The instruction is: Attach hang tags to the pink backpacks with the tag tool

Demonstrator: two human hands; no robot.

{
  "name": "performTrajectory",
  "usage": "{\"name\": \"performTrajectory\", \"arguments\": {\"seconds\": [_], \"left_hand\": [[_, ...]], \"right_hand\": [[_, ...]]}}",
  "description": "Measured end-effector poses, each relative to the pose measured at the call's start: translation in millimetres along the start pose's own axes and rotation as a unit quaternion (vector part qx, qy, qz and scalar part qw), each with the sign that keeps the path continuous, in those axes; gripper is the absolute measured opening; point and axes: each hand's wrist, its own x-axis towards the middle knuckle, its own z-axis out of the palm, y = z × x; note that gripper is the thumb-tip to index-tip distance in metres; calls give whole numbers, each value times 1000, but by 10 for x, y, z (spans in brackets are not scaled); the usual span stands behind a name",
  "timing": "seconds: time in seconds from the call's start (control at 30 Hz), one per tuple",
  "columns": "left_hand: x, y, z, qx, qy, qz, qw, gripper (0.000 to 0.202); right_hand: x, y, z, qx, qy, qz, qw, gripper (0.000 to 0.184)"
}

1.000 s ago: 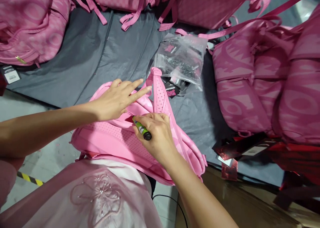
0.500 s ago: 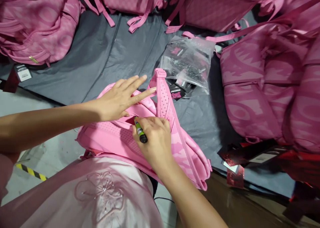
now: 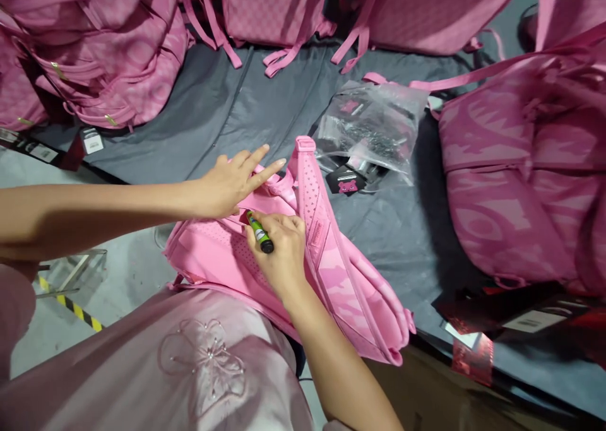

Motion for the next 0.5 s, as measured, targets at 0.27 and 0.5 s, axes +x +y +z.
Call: {"name": "performTrajectory", "arguments": {"seconds": [0.27,0.5], "left_hand": [[-32,-221,-49,-41,-39,59,997,107],[-32,-284,23,-81,-38,-10,996,125]], "right_hand": [[-5,-38,-62,2,-13,2,1000,19],[-14,-22,-91,-9,-24,-4,1000,21]]}}
